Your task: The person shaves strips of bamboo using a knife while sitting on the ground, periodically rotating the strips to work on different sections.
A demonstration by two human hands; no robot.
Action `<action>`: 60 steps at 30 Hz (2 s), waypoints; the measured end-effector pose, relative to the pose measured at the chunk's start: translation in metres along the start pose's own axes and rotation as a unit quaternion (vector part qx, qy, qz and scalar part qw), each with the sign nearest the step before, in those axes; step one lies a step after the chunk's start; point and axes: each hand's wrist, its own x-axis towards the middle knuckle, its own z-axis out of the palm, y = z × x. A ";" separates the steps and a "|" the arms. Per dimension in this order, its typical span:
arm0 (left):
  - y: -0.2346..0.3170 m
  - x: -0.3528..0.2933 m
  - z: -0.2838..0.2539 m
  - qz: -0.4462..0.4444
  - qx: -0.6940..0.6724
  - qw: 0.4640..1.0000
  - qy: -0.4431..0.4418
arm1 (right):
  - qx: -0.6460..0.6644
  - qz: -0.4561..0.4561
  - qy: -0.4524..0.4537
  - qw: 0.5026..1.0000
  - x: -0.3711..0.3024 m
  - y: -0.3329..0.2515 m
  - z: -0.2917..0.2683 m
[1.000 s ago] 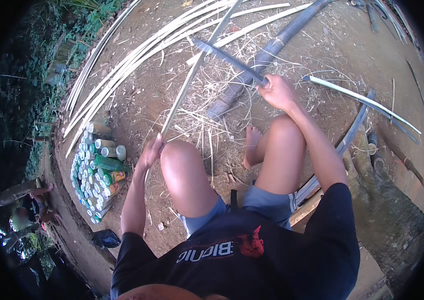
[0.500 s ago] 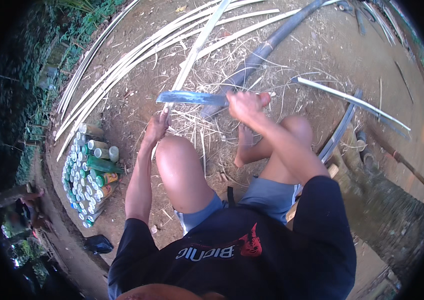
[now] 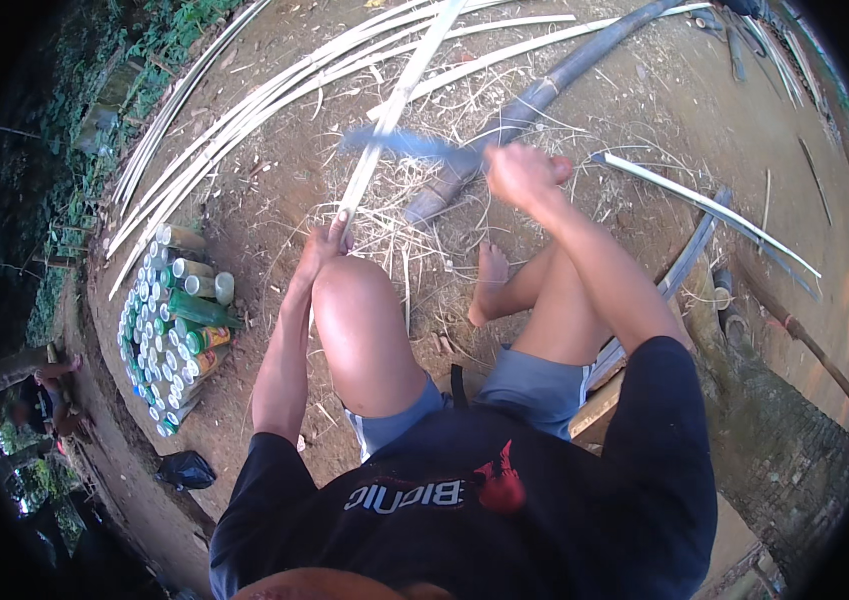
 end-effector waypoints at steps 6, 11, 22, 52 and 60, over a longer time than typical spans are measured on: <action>0.001 -0.018 -0.004 -0.005 -0.017 1.000 0.000 | -0.040 -0.040 -0.070 0.996 0.002 0.002 -0.003; 0.008 -0.027 -0.005 -0.019 -0.023 1.000 -0.008 | 0.015 0.000 0.053 0.998 0.018 0.017 -0.003; -0.054 -0.044 -0.012 0.026 0.030 0.998 0.045 | -0.070 -0.051 -0.006 0.996 0.025 0.011 -0.009; -0.058 -0.052 -0.018 -0.044 0.015 0.998 -0.053 | 0.046 0.123 0.090 0.987 0.142 0.144 -0.087; -0.072 -0.049 -0.009 -0.096 -0.099 0.985 -0.102 | -0.026 0.105 0.015 0.994 0.190 0.197 -0.094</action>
